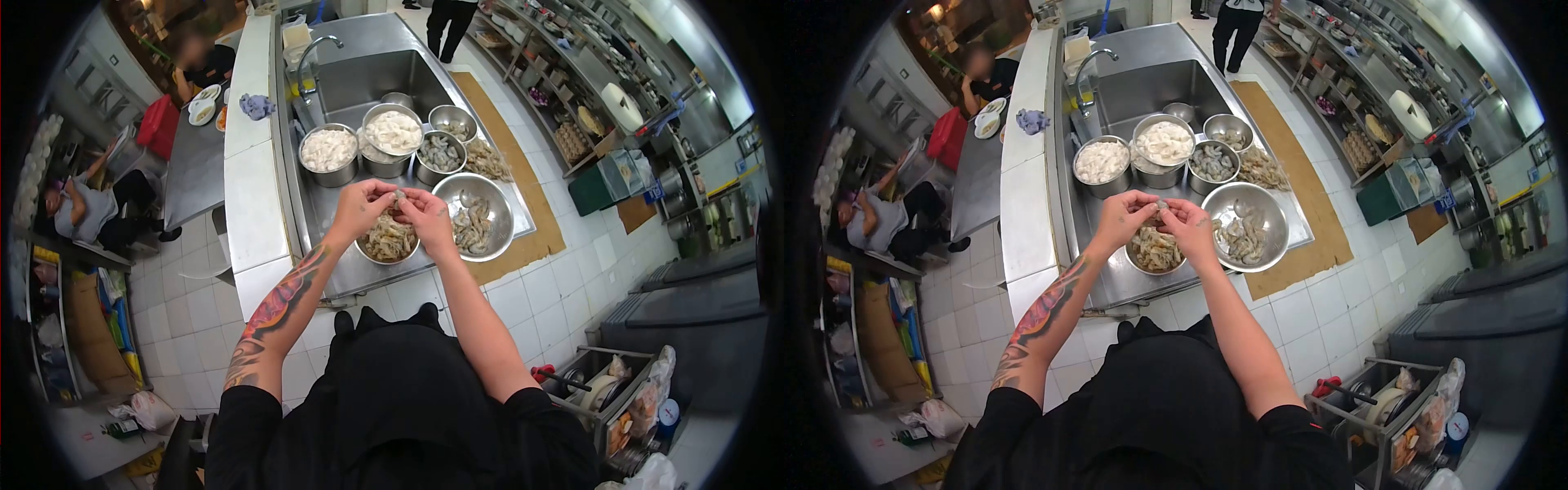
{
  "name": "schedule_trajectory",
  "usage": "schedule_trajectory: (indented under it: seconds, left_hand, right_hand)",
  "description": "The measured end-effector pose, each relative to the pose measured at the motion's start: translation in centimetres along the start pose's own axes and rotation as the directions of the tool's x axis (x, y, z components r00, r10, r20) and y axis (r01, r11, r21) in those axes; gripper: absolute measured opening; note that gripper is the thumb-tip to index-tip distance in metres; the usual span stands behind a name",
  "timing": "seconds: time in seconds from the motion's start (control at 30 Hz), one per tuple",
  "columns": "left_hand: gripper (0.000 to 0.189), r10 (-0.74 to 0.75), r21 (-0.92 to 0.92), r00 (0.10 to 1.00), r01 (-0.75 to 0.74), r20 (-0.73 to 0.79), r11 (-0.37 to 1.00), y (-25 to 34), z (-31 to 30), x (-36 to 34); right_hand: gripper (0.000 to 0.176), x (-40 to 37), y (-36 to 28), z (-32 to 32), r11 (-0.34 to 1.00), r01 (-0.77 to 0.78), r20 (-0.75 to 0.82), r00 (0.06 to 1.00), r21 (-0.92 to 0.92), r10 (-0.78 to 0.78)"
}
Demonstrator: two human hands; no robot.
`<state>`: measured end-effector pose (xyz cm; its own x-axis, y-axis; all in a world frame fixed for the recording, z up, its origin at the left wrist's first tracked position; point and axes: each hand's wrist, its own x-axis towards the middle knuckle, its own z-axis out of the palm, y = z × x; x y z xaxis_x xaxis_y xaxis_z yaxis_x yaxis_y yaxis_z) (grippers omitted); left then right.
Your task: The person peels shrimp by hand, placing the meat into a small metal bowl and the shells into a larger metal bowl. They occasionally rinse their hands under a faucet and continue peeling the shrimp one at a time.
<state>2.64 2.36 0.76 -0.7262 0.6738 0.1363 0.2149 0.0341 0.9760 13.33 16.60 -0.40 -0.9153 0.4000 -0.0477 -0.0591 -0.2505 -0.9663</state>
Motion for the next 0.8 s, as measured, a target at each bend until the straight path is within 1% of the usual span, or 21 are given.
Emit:
schedule_trajectory:
  seconds: [0.1, 0.13, 0.17, 0.2, 0.27, 0.3, 0.47, 0.53, 0.6, 0.67, 0.8]
  left_hand:
    - [0.020, -0.011, -0.047, 1.000, 0.010, -0.021, 0.999, 0.3, 0.2, 0.1]
    - [0.019, -0.029, -0.107, 0.999, 0.027, -0.023, 0.994, 0.2, 0.1, 0.1]
    - [0.019, -0.048, -0.166, 0.999, 0.043, -0.024, 0.985, 0.2, 0.1, 0.2]
    - [0.019, -0.047, -0.165, 0.999, 0.043, -0.024, 0.985, 0.1, 0.0, 0.3]
    - [0.019, -0.062, -0.257, 0.998, 0.055, -0.021, 0.965, -0.1, -0.1, 0.4]
    - [0.019, -0.062, -0.257, 0.998, 0.054, -0.022, 0.965, -0.1, -0.1, 0.4]
    - [0.016, -0.081, -0.384, 0.997, 0.072, -0.006, 0.920, -0.1, 0.1, 0.4]
    - [0.017, -0.078, -0.386, 0.997, 0.074, 0.004, 0.920, 0.0, 0.0, 0.3]
    - [0.018, -0.076, -0.387, 0.997, 0.076, 0.015, 0.919, -0.3, -0.1, 0.4]
    - [0.015, -0.062, -0.249, 0.995, 0.081, 0.081, 0.965, -1.4, -0.2, 0.6]
    - [0.014, -0.069, -0.219, 0.995, 0.084, 0.074, 0.972, -1.8, 0.1, 0.7]
  right_hand:
    - [0.025, 0.3, 0.2, 0.0, 0.998, 0.046, -0.005, 0.999, -0.036, -0.046]
    - [0.025, 0.2, 0.0, 0.1, 0.998, 0.047, -0.006, 0.999, -0.034, -0.047]
    - [0.024, 0.2, -0.1, 0.2, 0.998, 0.055, -0.021, 0.998, -0.013, -0.055]
    - [0.024, 0.2, -0.3, 0.3, 0.998, 0.063, -0.034, 0.997, 0.009, -0.063]
    - [0.024, 0.3, -0.2, 0.4, 0.997, 0.079, -0.039, 0.996, 0.003, -0.079]
    - [0.024, 0.3, -0.2, 0.5, 0.996, 0.093, -0.043, 0.995, -0.003, -0.093]
    - [0.022, 0.4, -0.1, 0.8, 0.991, 0.124, -0.055, 0.991, 0.043, -0.122]
    - [0.020, 0.4, -0.4, 0.9, 0.990, 0.127, -0.059, 0.991, 0.062, -0.123]
    - [0.017, 0.3, -0.6, 1.1, 0.989, 0.089, -0.087, 0.993, 0.115, -0.080]
    - [0.016, 0.4, -0.3, 1.0, 0.989, 0.098, -0.094, 0.992, 0.114, -0.088]
    - [0.018, 0.5, -0.2, 0.7, 0.984, 0.125, -0.108, 0.988, 0.125, -0.111]
